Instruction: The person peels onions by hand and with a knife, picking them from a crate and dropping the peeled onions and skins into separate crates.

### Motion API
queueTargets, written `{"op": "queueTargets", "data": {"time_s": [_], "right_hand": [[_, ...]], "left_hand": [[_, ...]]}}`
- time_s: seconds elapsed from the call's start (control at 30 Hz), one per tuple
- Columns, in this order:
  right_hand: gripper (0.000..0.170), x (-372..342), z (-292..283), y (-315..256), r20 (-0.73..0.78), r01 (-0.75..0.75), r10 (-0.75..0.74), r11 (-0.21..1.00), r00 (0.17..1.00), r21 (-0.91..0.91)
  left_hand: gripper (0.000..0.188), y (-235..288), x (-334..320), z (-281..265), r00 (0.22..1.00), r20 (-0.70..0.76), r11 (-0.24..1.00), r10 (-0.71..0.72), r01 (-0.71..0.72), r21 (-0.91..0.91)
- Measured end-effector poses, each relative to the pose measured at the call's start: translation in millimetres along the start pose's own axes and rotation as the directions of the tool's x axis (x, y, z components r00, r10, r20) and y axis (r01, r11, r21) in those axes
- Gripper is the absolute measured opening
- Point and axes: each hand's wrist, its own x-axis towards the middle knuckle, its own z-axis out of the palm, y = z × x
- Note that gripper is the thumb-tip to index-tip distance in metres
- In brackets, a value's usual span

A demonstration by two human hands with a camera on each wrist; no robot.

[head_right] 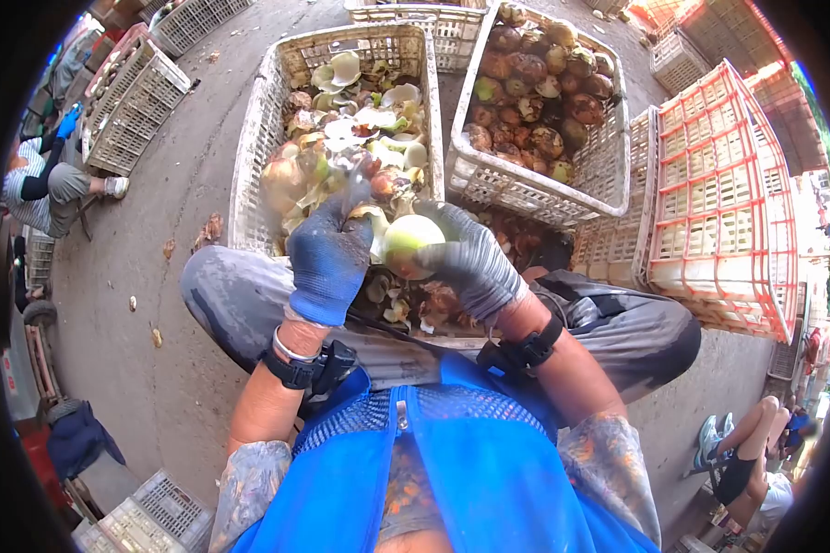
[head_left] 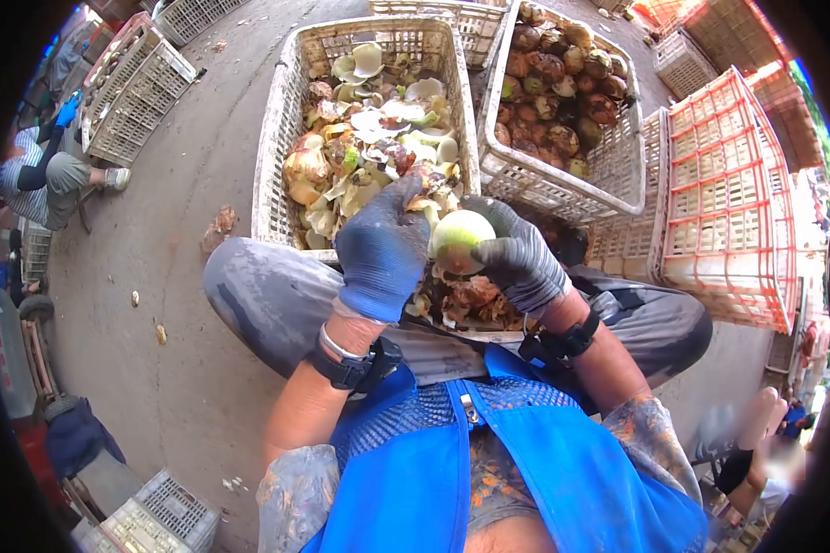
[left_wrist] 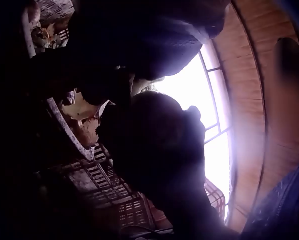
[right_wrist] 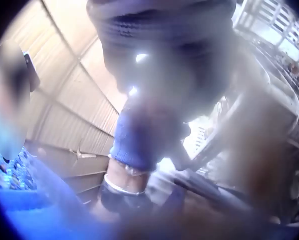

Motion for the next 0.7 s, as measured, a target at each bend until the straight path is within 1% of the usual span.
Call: {"op": "queueTargets", "data": {"time_s": [0.03,0.07,0.1,0.13,0.17,0.2,0.23,0.27,0.3,0.33,0.37,0.4,0.43,0.47,0.5,0.57,0.6,0.63,0.67,0.7], "right_hand": [[0.074,-0.4,4.4,-3.4,-0.046,0.065,-0.080,0.960,0.996,-0.273],[0.074,0.1,7.4,-2.8,-0.044,0.060,-0.075,0.960,0.996,-0.272],[0.074,0.2,10.6,-1.2,-0.025,0.106,-0.131,0.888,0.991,-0.448],[0.074,0.7,12.9,-0.4,0.003,0.150,-0.186,0.781,0.983,-0.607],[0.074,0.8,13.8,-0.9,0.040,0.188,-0.237,0.642,0.971,-0.744],[0.069,1.2,10.4,-4.5,0.013,0.090,-0.114,0.709,0.993,-0.699],[0.069,1.8,6.9,-4.1,0.012,0.093,-0.119,0.708,0.993,-0.700],[0.067,3.6,1.7,-0.1,-0.040,0.082,-0.110,0.899,0.993,-0.431],[0.064,5.9,-4.0,5.6,-0.084,0.076,-0.085,0.991,0.993,-0.113],[0.059,11.2,-12.0,13.5,-0.073,0.083,-0.078,0.995,0.994,0.060],[0.059,11.7,-13.4,9.4,-0.080,0.092,-0.087,0.994,0.993,0.061],[0.058,11.3,-14.6,4.4,-0.066,0.033,-0.017,0.966,0.998,0.255],[0.057,10.9,-16.8,0.7,-0.038,-0.026,0.047,0.898,0.998,0.440],[0.055,15.6,-28.1,8.9,-0.029,-0.023,0.045,0.842,0.999,0.540],[0.055,16.1,-32.0,8.5,-0.038,-0.010,0.036,0.842,0.999,0.540],[0.054,15.1,-39.1,6.2,-0.164,0.050,0.048,0.838,0.985,0.543],[0.052,15.2,-45.4,8.6,-0.136,0.071,-0.010,0.893,0.991,0.445],[0.052,14.7,-47.9,8.6,-0.138,0.078,-0.018,0.893,0.990,0.444],[0.052,14.4,-46.5,4.7,-0.130,0.042,0.020,0.888,0.991,0.458],[0.052,12.0,-42.9,2.1,-0.125,0.003,0.064,0.880,0.990,0.476]], "left_hand": [[0.030,6.1,2.0,-2.8,1.000,-0.002,1.000,-0.003,0.003,0.003],[0.031,10.2,2.3,-4.6,0.998,0.005,0.997,0.061,-0.061,0.056],[0.032,14.1,1.7,-6.7,0.992,0.016,0.987,0.123,-0.124,0.106],[0.035,18.6,1.8,-9.3,0.988,0.061,0.979,0.144,-0.152,0.138],[0.035,20.4,2.3,-11.5,0.987,0.062,0.979,0.146,-0.153,0.136],[0.035,21.0,3.3,-14.2,0.984,0.052,0.976,0.169,-0.175,0.129],[0.035,20.2,5.3,-16.2,0.980,0.042,0.972,0.196,-0.199,0.122],[0.035,17.8,7.5,-17.5,0.978,0.043,0.971,0.202,-0.206,0.119],[0.034,14.3,9.7,-19.1,0.971,-0.004,0.968,0.237,-0.236,0.085],[0.034,11.6,12.3,-20.8,0.961,-0.051,0.962,0.271,-0.269,0.051],[0.034,10.8,14.6,-23.5,0.959,-0.047,0.960,0.280,-0.278,0.045],[0.033,11.7,16.3,-27.3,0.949,-0.060,0.950,0.309,-0.306,0.061],[0.033,13.1,18.7,-31.4,0.939,-0.071,0.940,0.337,-0.332,0.076],[0.032,17.5,24.0,-37.1,0.931,-0.082,0.935,0.355,-0.352,0.041],[0.032,6.1,29.6,-39.5,0.929,-0.080,0.932,0.362,-0.361,0.032],[0.041,-23.3,44.8,-42.1,0.944,-0.013,0.913,0.329,-0.314,0.262],[0.047,-20.9,52.8,-44.3,0.983,0.010,0.900,0.181,-0.170,0.403],[0.055,-18.2,61.1,-47.8,0.999,0.007,0.843,0.032,-0.030,0.537],[0.065,-27.0,61.4,-47.3,0.995,0.012,0.887,0.104,-0.098,0.451],[0.067,-11.0,56.1,-44.5,0.997,0.026,0.932,0.074,-0.078,0.354]]}}
